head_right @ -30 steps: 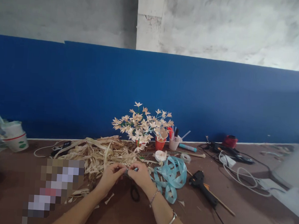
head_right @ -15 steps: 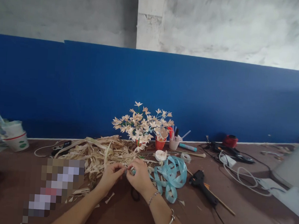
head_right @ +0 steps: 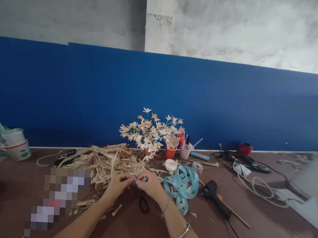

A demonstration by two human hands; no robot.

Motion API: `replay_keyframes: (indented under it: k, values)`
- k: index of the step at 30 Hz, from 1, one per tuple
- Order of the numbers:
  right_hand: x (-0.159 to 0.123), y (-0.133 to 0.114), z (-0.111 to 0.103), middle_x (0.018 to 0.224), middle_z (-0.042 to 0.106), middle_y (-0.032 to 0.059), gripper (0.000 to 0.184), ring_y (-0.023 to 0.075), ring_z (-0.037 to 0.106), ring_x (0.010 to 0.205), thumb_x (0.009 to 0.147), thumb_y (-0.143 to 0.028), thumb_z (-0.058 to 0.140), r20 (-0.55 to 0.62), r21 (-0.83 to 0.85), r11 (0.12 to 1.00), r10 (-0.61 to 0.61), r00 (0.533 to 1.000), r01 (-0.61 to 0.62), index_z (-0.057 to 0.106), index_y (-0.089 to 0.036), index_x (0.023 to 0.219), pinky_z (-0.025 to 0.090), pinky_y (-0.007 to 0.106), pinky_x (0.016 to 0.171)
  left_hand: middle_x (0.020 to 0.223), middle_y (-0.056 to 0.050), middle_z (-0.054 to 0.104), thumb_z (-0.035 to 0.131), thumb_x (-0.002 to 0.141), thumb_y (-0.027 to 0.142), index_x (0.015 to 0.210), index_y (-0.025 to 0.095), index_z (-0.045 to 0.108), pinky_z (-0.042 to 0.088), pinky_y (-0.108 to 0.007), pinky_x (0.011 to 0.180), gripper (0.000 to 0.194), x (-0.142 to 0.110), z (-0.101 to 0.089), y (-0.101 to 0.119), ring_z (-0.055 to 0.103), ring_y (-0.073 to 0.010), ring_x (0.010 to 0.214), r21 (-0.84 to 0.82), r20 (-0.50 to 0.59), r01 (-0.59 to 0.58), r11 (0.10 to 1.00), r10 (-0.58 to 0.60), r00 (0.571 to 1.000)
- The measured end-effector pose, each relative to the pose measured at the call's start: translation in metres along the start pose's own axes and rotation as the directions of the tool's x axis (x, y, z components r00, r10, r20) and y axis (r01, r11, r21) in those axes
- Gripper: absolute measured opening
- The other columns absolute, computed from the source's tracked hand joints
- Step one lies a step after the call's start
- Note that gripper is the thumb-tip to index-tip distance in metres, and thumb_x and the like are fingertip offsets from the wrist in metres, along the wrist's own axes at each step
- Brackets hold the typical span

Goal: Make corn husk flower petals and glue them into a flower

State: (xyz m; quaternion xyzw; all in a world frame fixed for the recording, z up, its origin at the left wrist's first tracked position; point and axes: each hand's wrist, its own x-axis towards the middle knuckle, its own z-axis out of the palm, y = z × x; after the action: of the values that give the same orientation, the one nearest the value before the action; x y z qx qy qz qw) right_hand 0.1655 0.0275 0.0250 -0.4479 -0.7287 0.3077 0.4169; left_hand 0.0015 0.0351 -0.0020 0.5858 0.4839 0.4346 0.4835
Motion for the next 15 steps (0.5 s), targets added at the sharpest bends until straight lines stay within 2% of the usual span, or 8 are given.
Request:
replay_keyframes:
  k: [3,5,7,10,15]
  values:
    - [0.0,0.0,-0.004,0.064,0.061,-0.0005,0.015,0.0133,0.055,0.063,0.066,-0.015,0.055,0.081,0.059,0.993,0.095,0.992,-0.1,0.058,-0.017,0.052,0.041,0.024,0.062,0.044,0.005,0.05,0.061,0.067,0.044,0.07,0.014,0.064,0.023,-0.019,0.039,0.03,-0.003,0.002,0.003,0.034,-0.006,0.036,-0.031,0.023,0.002,1.0,-0.001,1.0]
    - [-0.001,-0.002,-0.003,0.065,0.061,-0.0008,0.012,0.0133,0.055,0.064,0.065,-0.014,0.054,0.057,0.019,0.995,0.094,0.994,-0.095,0.059,-0.017,0.055,0.041,0.024,0.063,0.044,0.005,0.049,0.061,0.068,0.043,0.069,0.014,0.062,0.024,-0.019,0.04,0.029,-0.004,0.002,0.005,0.035,-0.0061,0.037,-0.038,0.029,-0.011,0.999,0.012,1.0]
    - [-0.003,-0.005,0.001,0.07,0.061,-0.0006,0.008,0.0145,0.055,0.069,0.063,-0.012,0.055,-0.028,-0.083,0.996,0.035,0.999,-0.038,0.061,-0.017,0.064,0.041,0.025,0.066,0.045,0.005,0.049,0.061,0.069,0.043,0.068,0.014,0.061,0.024,-0.019,0.041,0.028,-0.005,0.003,0.006,0.036,-0.0065,0.039,-0.04,0.017,-0.028,0.999,0.029,0.999]
    - [-0.006,-0.011,0.008,0.078,0.061,0.0013,0.014,0.0177,0.053,0.079,0.061,-0.01,0.057,-0.151,-0.296,0.954,-0.105,0.983,0.056,0.06,-0.018,0.072,0.04,0.029,0.075,0.043,0.005,0.047,0.06,0.068,0.044,0.064,0.014,0.061,0.025,-0.02,0.042,0.029,-0.005,0.004,0.006,0.037,-0.0074,0.04,-0.033,-0.009,-0.049,0.998,0.048,0.999]
    - [-0.01,-0.019,0.013,0.082,0.06,0.0032,0.012,0.0203,0.051,0.084,0.065,-0.008,0.058,-0.176,-0.519,0.85,-0.207,0.962,0.088,0.058,-0.02,0.067,0.036,0.033,0.079,0.042,0.005,0.048,0.06,0.069,0.042,0.062,0.015,0.062,0.028,-0.02,0.044,0.028,-0.002,0.003,0.005,0.04,-0.0086,0.041,-0.001,-0.019,-0.067,0.998,0.067,0.998]
